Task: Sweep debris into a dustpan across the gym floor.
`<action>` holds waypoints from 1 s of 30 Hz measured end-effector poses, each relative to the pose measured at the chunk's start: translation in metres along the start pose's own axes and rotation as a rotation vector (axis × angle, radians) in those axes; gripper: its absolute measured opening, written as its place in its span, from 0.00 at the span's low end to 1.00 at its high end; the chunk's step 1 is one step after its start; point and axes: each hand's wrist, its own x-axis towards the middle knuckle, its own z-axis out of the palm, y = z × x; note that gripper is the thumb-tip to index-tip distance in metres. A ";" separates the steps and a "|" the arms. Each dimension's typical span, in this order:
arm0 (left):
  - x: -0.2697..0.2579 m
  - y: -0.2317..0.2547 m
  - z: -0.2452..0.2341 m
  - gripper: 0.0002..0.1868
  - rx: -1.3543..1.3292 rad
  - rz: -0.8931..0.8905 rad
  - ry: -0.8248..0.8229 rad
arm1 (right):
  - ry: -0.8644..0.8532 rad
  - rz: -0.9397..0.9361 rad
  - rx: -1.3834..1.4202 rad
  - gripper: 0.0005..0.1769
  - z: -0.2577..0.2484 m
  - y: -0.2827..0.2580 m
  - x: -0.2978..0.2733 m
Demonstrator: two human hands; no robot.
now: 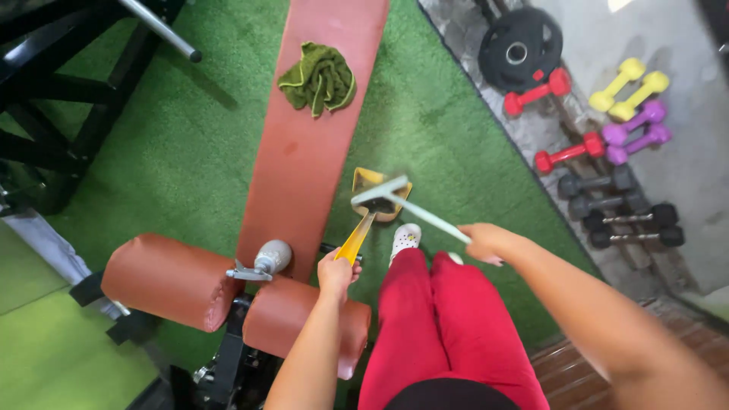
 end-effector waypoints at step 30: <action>0.001 0.034 0.069 0.25 -0.339 -0.168 0.434 | -0.049 -0.239 -0.541 0.34 -0.207 0.048 0.070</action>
